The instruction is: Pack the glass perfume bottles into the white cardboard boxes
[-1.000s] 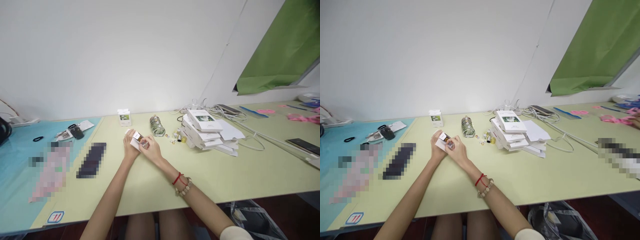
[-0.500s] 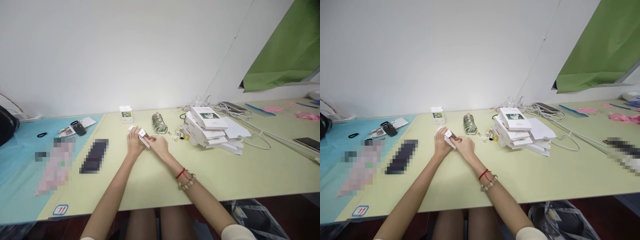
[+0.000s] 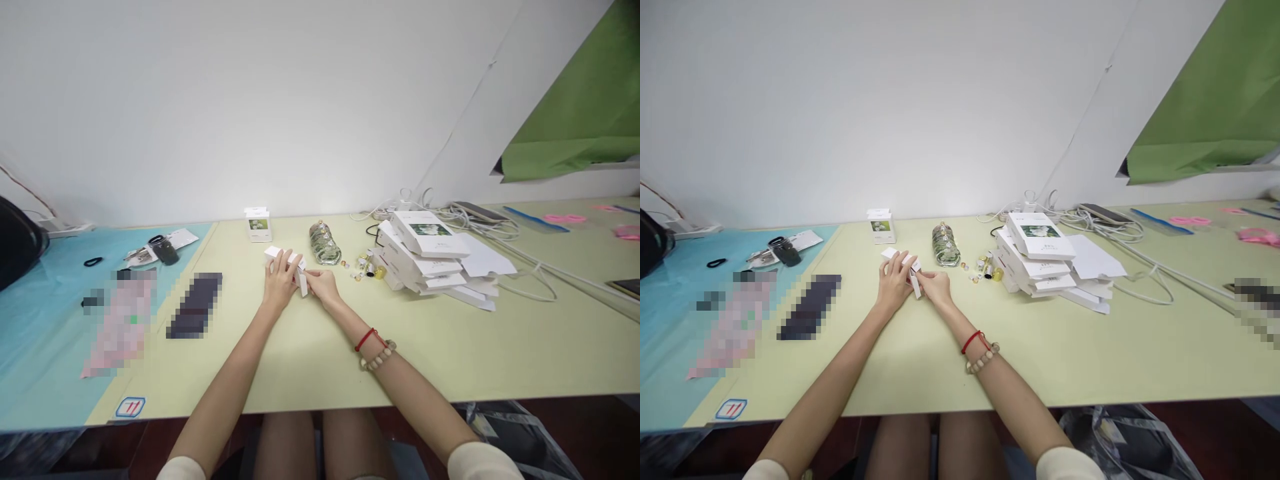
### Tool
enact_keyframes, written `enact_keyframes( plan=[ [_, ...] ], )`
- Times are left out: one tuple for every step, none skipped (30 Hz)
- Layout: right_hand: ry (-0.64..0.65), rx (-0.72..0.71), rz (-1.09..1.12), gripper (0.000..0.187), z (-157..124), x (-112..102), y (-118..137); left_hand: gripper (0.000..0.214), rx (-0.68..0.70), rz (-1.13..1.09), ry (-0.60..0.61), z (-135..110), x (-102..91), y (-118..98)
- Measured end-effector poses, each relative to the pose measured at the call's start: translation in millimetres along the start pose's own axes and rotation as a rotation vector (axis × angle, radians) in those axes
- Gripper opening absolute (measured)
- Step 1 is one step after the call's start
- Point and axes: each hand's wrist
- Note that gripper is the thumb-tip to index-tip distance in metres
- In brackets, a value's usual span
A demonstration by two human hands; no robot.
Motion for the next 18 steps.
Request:
enact_keyframes(
  plan=[
    [-0.012,-0.009,0.010,0.034,0,0,1,0.058,-0.024,0.001,0.004,1,-0.2,1],
    [-0.026,-0.023,0.021,0.038,0,0,2,0.059,-0.049,0.002,0.006,1,-0.5,2],
    [-0.043,-0.042,0.030,0.040,-1,-1,3,0.059,-0.074,0.005,0.007,2,-0.8,3],
    [-0.065,-0.063,0.037,0.042,-2,-2,5,0.060,-0.094,0.009,0.008,2,-0.9,4],
    [-0.092,-0.082,0.039,0.044,-3,-3,6,0.061,-0.106,0.015,0.009,2,-1.0,5],
    [-0.119,-0.101,0.040,0.044,-3,-4,7,0.060,-0.112,0.023,0.011,1,-1.1,6],
    [-0.149,-0.116,0.043,0.043,-4,-5,8,0.060,-0.118,0.031,0.014,1,-1.1,7],
    [-0.180,-0.129,0.051,0.043,-4,-7,9,0.058,-0.135,0.037,0.017,1,-1.1,9],
    [-0.214,-0.142,0.064,0.042,-4,-8,9,0.057,-0.164,0.043,0.018,0,-1.3,10],
    [-0.249,-0.154,0.082,0.042,-4,-10,9,0.056,-0.201,0.048,0.018,0,-1.6,12],
    [-0.284,-0.167,0.102,0.042,-3,-12,9,0.056,-0.240,0.054,0.017,-1,-2.0,14],
    [-0.321,-0.179,0.119,0.042,-2,-14,9,0.055,-0.276,0.060,0.015,-1,-2.6,15],
    [-0.354,-0.192,0.130,0.043,-2,-15,8,0.056,-0.302,0.066,0.012,-1,-3.3,16],
    [-0.381,-0.209,0.132,0.043,-1,-16,8,0.057,-0.317,0.068,0.010,-2,-4.2,17],
    [-0.403,-0.229,0.128,0.044,0,-17,7,0.058,-0.330,0.065,0.007,-2,-5.1,17],
    [-0.416,-0.251,0.120,0.044,0,-18,7,0.059,-0.350,0.057,0.000,-2,-6.0,17],
    [-0.426,-0.272,0.110,0.043,0,-18,6,0.061,-0.379,0.044,-0.011,-2,-6.9,17],
    [-0.434,-0.293,0.094,0.043,0,-19,5,0.062,-0.414,0.030,-0.024,-3,-7.8,18]
  ],
)
Point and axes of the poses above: each hand's wrist, its own z-axis towards the middle knuckle, its own x-axis out of the palm, y = z × x, and after that the axes turned 14 degrees about y, right-handed
